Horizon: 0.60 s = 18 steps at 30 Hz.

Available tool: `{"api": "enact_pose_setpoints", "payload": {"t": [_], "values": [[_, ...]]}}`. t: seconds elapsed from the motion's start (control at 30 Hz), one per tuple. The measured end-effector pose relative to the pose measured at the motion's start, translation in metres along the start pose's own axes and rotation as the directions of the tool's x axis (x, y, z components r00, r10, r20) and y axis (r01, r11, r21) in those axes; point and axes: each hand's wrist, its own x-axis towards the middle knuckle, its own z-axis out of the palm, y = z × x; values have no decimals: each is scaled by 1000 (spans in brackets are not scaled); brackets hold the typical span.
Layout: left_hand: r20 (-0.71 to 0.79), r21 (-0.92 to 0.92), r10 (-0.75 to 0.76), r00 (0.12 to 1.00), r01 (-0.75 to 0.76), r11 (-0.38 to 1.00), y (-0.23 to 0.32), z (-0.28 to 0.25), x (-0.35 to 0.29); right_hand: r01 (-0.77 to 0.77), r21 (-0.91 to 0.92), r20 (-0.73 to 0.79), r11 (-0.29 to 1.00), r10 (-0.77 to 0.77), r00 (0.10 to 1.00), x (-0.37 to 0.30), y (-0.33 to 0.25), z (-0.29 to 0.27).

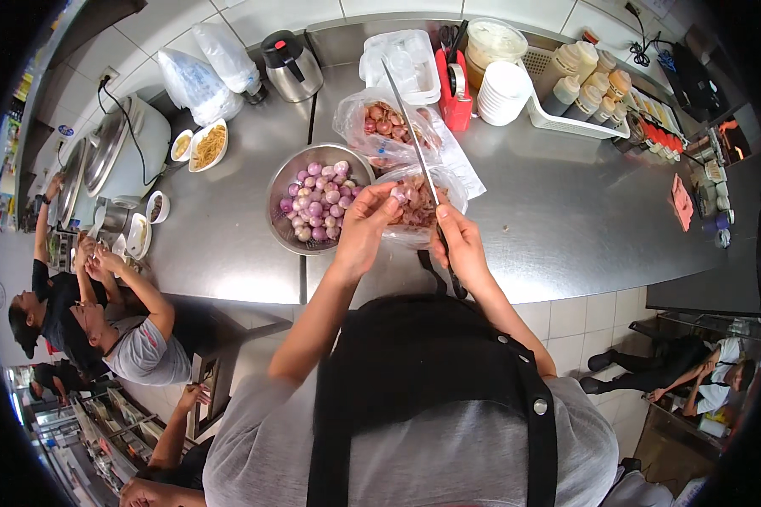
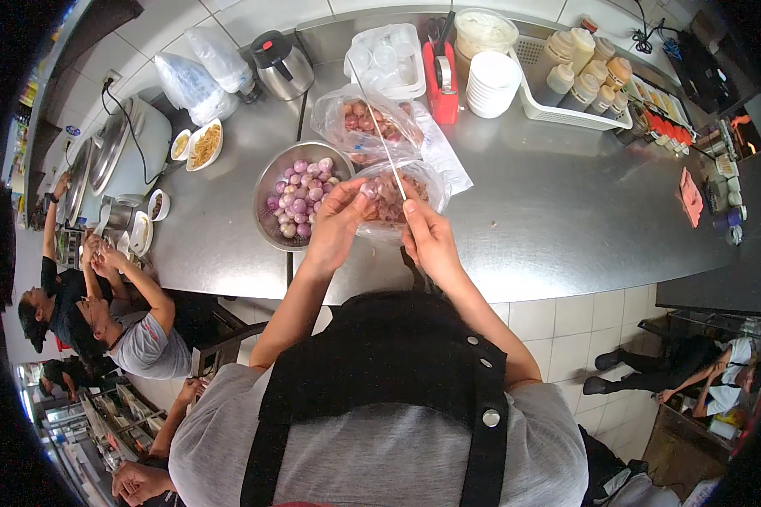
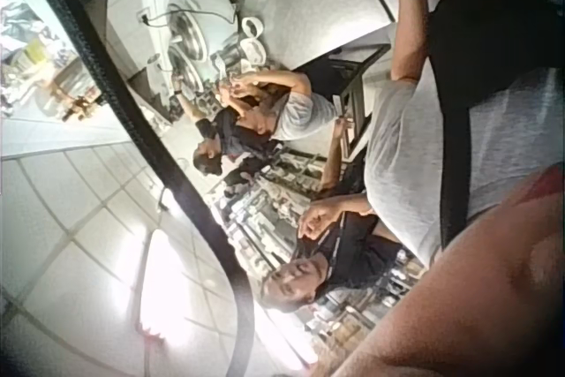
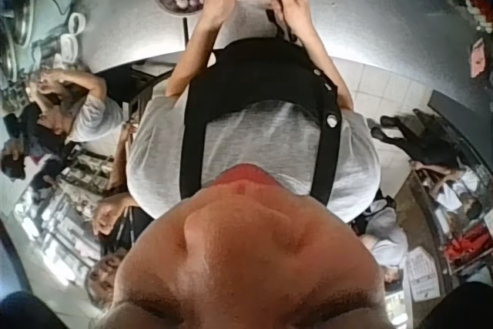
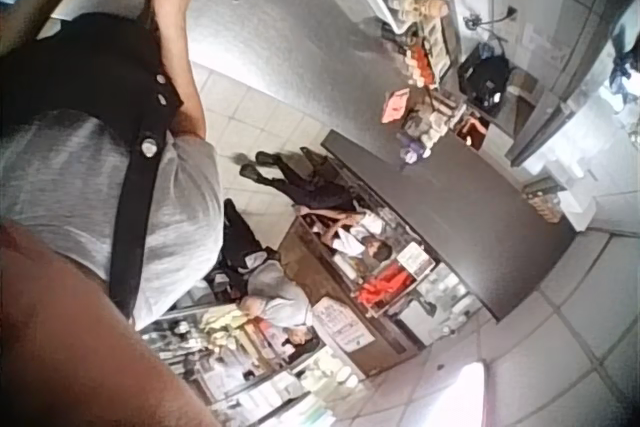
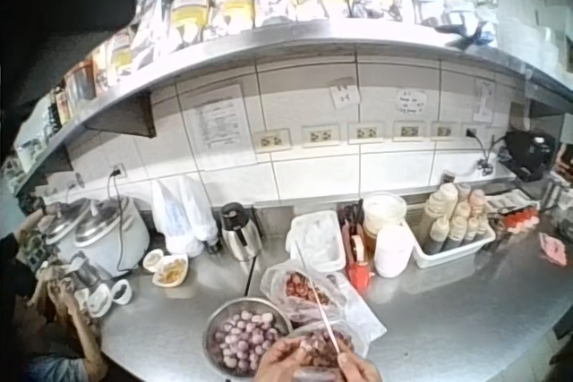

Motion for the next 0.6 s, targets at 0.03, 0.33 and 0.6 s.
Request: {"api": "enact_pose_setpoints", "payload": {"t": [0.03, 0.33, 0.6], "values": [[1, 1, 1, 1000, -1, 1000, 1, 1, 0, 1, 1, 0, 1000, -1, 1000, -1, -1, 0], [9, 24, 27, 1000, -27, 999, -11, -8, 0, 117, -144, 135, 983, -97, 986, -6, 1, 13], [-34, 95, 83, 996, -79, 992, -9, -5, -3, 196, -474, 148, 858, -142, 979, -10, -9, 19]]}}
